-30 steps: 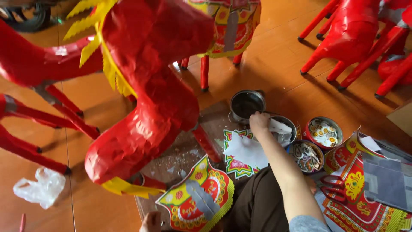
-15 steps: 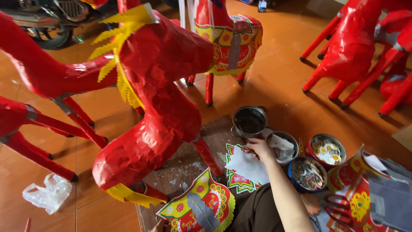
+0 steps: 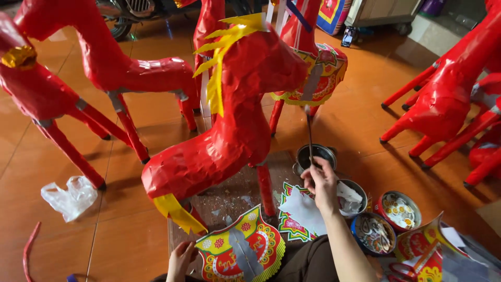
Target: Decorating red paper horses with yellow strips and colorful paper patterns using glue and scissors
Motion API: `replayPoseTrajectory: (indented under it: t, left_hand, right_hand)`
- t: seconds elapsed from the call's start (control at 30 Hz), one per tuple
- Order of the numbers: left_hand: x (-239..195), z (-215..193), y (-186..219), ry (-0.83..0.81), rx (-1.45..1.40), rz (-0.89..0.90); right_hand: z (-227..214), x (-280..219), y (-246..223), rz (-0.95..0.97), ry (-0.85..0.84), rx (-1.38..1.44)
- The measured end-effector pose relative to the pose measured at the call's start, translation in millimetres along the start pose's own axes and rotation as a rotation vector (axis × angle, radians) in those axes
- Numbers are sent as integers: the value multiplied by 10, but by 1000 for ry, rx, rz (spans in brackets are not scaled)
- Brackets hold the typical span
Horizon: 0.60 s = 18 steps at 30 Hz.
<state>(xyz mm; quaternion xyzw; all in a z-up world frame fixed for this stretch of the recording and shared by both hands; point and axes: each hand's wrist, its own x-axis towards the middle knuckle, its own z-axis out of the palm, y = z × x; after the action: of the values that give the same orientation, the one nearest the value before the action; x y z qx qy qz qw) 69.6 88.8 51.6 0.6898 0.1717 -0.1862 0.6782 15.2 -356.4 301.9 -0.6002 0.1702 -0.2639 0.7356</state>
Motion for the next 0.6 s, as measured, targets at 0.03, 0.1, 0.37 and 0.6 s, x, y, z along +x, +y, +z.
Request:
replayPoseTrajectory:
  t: [0.03, 0.1, 0.37, 0.6]
  left_hand:
    - [-58, 49, 41, 28, 31, 10]
    - [-147, 48, 160, 57, 75, 17]
    - [-285, -32, 299, 2, -189, -59]
    - [-275, -12, 344, -25, -197, -53]
  right_hand:
    - [159, -122, -275, -147, -81, -20]
    - [471, -326, -686, -287, -154, -33]
    - [1056, -506, -1065, -165, -226, -67]
    - [1100, -576, -1224, -283, -241, -105]
